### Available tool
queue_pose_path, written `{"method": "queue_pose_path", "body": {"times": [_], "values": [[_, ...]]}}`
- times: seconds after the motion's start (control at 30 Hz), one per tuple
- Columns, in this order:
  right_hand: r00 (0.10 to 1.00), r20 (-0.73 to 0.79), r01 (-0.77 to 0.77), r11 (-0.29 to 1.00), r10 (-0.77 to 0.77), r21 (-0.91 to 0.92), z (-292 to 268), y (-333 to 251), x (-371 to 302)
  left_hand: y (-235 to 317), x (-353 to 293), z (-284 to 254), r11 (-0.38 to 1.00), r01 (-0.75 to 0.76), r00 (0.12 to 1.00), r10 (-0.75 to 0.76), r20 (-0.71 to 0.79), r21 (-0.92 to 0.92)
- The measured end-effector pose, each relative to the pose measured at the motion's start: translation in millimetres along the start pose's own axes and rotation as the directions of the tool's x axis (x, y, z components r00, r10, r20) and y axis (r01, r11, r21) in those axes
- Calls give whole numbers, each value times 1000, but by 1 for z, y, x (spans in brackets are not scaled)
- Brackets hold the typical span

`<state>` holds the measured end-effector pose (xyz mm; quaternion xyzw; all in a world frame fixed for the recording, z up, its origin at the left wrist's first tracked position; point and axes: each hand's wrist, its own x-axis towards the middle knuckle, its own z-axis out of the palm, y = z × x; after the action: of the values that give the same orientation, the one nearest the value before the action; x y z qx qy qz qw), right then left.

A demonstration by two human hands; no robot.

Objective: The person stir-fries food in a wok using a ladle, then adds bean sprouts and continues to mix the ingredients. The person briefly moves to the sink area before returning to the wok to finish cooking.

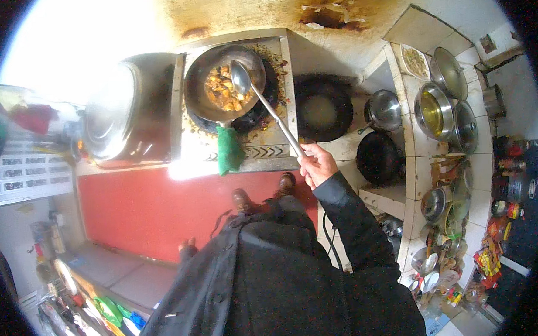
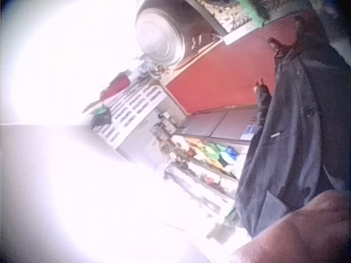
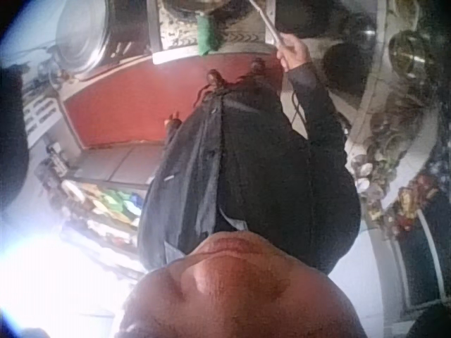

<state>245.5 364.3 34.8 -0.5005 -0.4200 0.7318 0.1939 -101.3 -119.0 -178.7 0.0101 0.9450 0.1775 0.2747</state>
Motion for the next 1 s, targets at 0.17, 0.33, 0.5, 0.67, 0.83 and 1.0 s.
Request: {"method": "queue_pose_path", "body": {"times": [0.17, 0.33, 0.5, 0.67, 0.83, 1.0], "values": [[1000, 3, -12, 995, 12, -95, -35, -12, 16, 45, -51, 9, 994, -44, 998, 39, 55, 101], [1000, -8, 19, 994, -20, -105, -36, -16, 14, 15, -58, 7, 997, -30, 999, 27, 39, 72], [980, 201, 8, 1000, -1, -30, -12, -1, 30, 18, -75, 9, 998, 50, 998, -49, -26, 42], [989, 130, -55, 994, 66, -93, 42, 20, 58, -8, -58, 15, 999, 28, 999, -27, 44, -32], [993, 86, -66, 993, 75, -102, 48, 27, 55, 6, -69, 7, 943, 165, 981, -128, 144, -290], [995, 79, -51, 993, 60, -107, 61, 32, 48, -6, -63, -8, 1000, 12, 992, -14, 123, 16]]}}
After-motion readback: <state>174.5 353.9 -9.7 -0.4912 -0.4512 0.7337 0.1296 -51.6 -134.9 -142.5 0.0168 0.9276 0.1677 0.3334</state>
